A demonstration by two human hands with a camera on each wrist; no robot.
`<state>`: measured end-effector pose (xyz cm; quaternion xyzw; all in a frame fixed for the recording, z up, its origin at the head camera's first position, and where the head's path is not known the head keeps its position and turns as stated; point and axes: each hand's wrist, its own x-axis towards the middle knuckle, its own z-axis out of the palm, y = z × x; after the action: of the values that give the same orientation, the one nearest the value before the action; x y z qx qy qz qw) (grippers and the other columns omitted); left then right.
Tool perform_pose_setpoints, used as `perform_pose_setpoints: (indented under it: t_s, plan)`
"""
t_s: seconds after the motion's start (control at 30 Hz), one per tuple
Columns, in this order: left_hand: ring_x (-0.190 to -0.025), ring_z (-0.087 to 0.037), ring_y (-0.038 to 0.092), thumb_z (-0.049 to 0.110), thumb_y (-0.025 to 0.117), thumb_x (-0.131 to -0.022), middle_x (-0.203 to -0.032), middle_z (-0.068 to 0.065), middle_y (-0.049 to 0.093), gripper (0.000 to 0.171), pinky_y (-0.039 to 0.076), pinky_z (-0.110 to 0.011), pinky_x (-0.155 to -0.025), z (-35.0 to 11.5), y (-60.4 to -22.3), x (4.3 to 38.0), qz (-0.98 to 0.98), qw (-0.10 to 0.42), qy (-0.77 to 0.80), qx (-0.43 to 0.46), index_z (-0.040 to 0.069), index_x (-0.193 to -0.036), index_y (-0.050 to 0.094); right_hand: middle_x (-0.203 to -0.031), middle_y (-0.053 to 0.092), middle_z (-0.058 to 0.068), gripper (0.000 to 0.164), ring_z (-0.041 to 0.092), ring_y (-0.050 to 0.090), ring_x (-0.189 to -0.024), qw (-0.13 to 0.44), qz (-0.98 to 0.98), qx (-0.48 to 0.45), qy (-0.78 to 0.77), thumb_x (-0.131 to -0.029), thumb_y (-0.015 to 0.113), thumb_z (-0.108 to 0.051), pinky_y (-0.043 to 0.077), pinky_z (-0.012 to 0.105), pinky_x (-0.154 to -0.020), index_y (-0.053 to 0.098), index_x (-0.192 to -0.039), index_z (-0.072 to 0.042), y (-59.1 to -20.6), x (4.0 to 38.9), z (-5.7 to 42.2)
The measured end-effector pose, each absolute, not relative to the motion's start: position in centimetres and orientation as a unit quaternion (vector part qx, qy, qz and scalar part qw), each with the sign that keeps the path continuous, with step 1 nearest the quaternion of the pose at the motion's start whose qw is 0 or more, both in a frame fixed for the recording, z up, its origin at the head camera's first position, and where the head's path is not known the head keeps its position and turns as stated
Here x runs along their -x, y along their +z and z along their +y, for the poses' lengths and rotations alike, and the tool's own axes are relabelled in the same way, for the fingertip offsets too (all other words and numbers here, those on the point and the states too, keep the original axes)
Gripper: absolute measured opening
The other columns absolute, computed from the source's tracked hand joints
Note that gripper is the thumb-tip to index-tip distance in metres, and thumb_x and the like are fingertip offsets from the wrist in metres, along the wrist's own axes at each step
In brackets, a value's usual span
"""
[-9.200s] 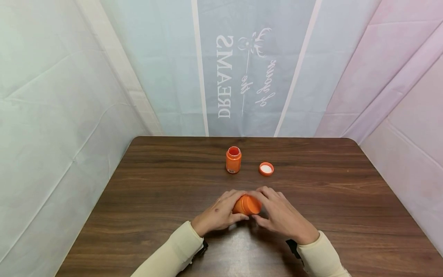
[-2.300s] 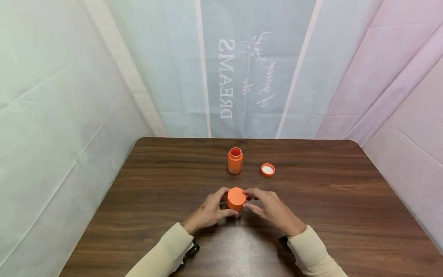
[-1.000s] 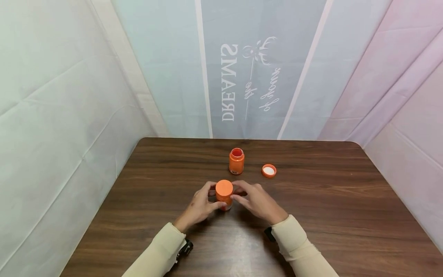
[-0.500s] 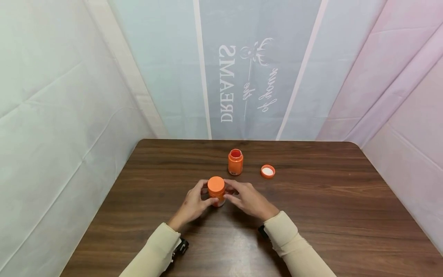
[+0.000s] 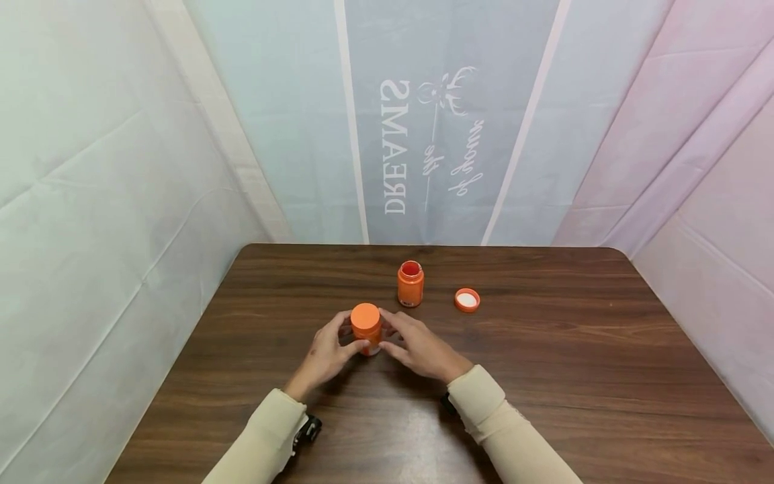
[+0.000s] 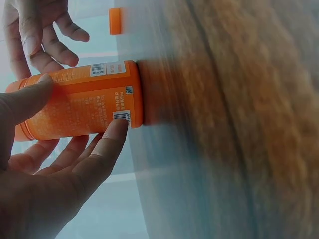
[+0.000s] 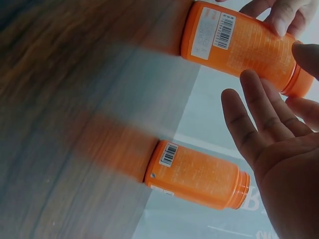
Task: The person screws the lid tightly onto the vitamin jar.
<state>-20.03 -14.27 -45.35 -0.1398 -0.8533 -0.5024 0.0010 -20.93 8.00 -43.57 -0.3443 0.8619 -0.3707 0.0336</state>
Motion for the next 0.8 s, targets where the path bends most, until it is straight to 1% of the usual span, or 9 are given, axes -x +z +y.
perform_pose_setpoints:
  t_s: [0.13,0.3,0.43,0.6,0.8]
  plan:
    - [-0.114,-0.035,0.062,0.007,0.079,-0.085,-0.125,-0.014,0.062,0.052,0.05,-0.051,-0.094,-14.8,-45.5,20.1,-0.856,0.013,-0.5,0.132,0.006,-0.131,0.057,-0.118,0.06,0.015,0.063,0.023,0.063,-0.108,0.028,0.865,0.346,-0.362,-0.099,0.065,-0.017,0.053,0.04,-0.089,0.035,-0.152,0.002,-43.8,20.9,7.4]
    - [-0.111,-0.034,0.061,0.01,0.079,-0.086,-0.118,-0.013,0.06,0.052,0.049,-0.053,-0.094,-15.2,-45.8,20.1,-0.865,0.028,-0.484,0.131,0.007,-0.133,0.057,-0.12,0.058,0.016,0.064,0.027,0.061,-0.111,0.039,0.863,0.337,-0.375,-0.099,0.065,-0.018,0.051,0.042,-0.091,0.035,-0.153,0.0,-44.2,21.0,6.9]
    - [-0.111,-0.033,0.059,0.011,0.079,-0.087,-0.116,-0.012,0.058,0.054,0.047,-0.054,-0.094,-15.5,-46.0,20.1,-0.87,0.034,-0.475,0.126,0.006,-0.135,0.057,-0.124,0.057,0.015,0.064,0.029,0.06,-0.114,0.046,0.857,0.333,-0.391,-0.099,0.064,-0.017,0.05,0.044,-0.094,0.034,-0.154,-0.002,-44.4,21.0,6.5]
    - [-0.107,-0.031,0.056,0.009,0.078,-0.087,-0.112,-0.012,0.058,0.051,0.046,-0.053,-0.093,-15.9,-46.3,20.2,-0.875,0.056,-0.465,0.127,0.004,-0.134,0.058,-0.129,0.056,0.016,0.062,0.03,0.059,-0.116,0.045,0.849,0.338,-0.404,-0.1,0.064,-0.016,0.049,0.046,-0.096,0.035,-0.152,0.001,-44.8,21.1,5.9]
    - [-0.107,-0.034,0.056,0.006,0.077,-0.087,-0.112,-0.017,0.055,0.052,0.046,-0.053,-0.093,-16.1,-46.5,20.3,-0.875,0.066,-0.467,0.112,-0.002,-0.133,0.055,-0.132,0.055,0.016,0.061,0.03,0.059,-0.117,0.043,0.847,0.338,-0.408,-0.099,0.064,-0.014,0.048,0.044,-0.098,0.036,-0.151,0.003,-45.2,21.2,5.4]
